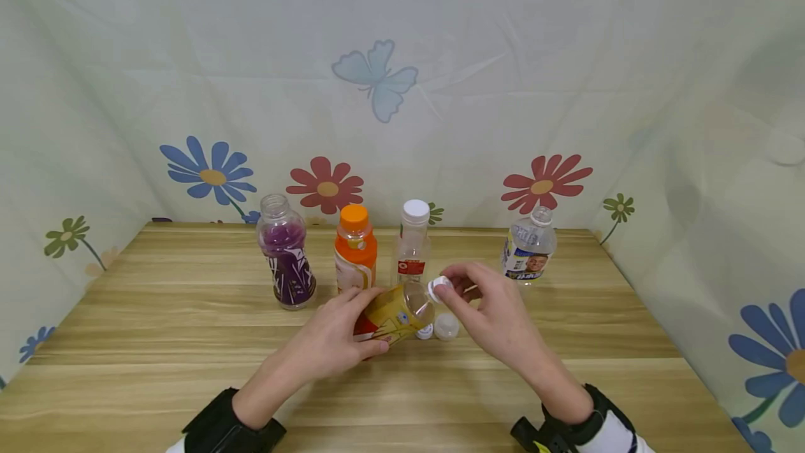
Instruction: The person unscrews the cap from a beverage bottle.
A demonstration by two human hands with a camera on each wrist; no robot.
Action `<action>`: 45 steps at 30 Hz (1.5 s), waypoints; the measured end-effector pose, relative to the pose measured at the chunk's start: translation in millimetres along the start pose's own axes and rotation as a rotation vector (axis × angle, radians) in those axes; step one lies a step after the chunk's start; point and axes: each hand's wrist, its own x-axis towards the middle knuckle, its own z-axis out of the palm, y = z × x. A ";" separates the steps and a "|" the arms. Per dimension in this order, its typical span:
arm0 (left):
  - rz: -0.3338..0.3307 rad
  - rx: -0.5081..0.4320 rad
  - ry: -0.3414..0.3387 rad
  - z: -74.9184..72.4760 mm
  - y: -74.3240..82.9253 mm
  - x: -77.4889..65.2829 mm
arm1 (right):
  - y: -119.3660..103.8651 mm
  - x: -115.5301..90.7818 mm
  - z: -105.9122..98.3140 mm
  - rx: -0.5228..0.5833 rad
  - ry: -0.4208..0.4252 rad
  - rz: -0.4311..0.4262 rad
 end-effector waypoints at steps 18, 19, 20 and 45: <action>0.003 0.025 0.016 0.5 -1.6 0.1 | 1.2 0.7 -2.9 0.043 -0.040 -0.118; 0.003 0.027 0.016 0.5 -1.8 0.2 | 1.0 0.6 -3.0 0.042 -0.041 -0.121; 0.001 0.028 0.015 0.6 -1.9 0.2 | 0.9 0.6 -3.1 0.041 -0.042 -0.125; -0.002 0.012 0.011 -0.7 -2.0 -0.2 | -1.4 0.1 -5.1 0.051 -0.051 -0.147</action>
